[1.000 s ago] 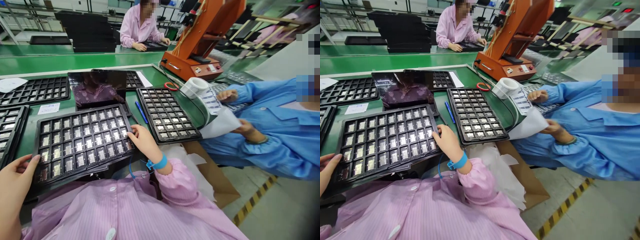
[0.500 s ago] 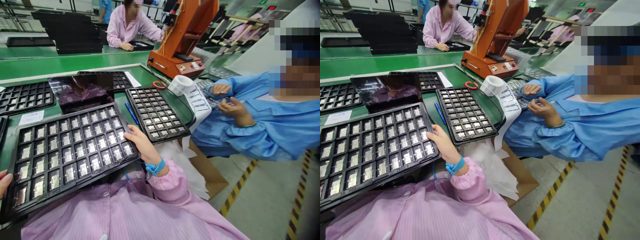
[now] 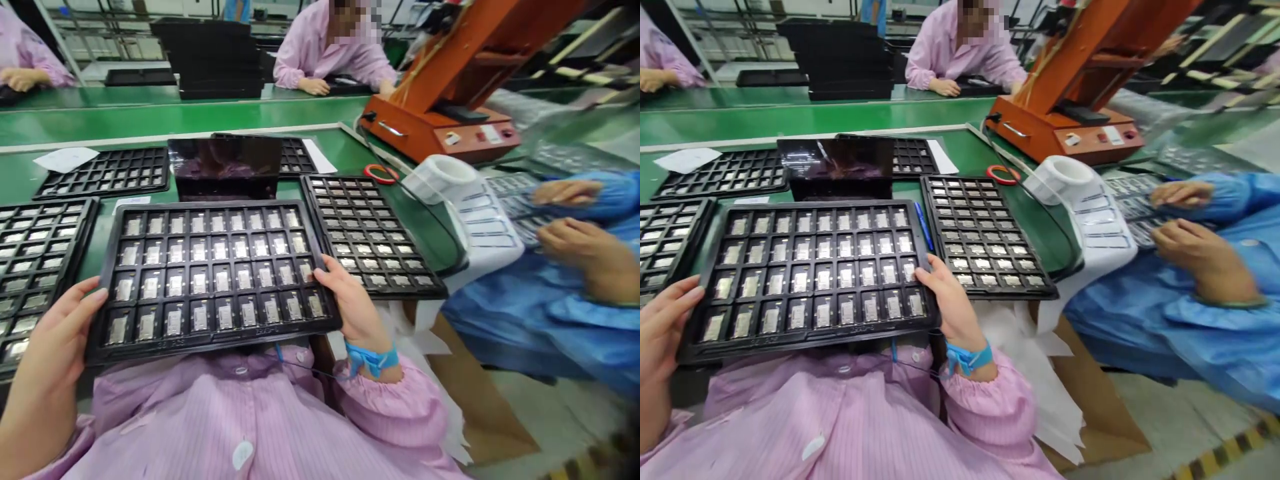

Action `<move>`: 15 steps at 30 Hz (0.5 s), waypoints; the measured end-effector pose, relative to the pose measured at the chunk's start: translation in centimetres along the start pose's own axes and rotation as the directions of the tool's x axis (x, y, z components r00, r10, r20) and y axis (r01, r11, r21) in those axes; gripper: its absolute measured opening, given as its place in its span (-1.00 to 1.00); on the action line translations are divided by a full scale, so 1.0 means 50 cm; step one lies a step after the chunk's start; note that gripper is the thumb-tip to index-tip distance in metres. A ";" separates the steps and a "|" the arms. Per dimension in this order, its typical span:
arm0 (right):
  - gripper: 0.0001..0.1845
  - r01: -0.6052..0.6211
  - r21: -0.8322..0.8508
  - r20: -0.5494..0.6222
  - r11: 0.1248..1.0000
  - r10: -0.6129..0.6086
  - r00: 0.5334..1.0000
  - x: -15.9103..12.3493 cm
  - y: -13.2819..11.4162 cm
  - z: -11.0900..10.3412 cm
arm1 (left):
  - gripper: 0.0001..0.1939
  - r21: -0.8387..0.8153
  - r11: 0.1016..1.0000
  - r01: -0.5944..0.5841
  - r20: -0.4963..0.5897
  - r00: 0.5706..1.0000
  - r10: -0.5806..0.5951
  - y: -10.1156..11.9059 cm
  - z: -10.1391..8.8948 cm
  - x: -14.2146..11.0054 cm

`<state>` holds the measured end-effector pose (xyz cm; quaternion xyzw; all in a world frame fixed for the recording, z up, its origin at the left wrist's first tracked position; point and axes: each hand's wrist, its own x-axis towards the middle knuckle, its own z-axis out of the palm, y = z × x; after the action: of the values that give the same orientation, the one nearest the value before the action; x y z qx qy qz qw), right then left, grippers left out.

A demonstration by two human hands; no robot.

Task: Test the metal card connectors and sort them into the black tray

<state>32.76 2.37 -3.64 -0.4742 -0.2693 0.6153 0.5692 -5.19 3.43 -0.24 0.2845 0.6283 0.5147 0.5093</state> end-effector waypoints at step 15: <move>-0.62 0.070 -0.018 -0.004 0.997 -0.070 0.998 0.006 0.013 -0.032 | -0.46 0.004 0.994 0.112 0.149 0.983 -0.112 0.021 0.030 0.023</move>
<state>33.91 2.16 -4.95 -0.4710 -0.2901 0.5915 0.5866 -4.33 5.31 0.42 0.2853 0.6025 0.4638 0.5835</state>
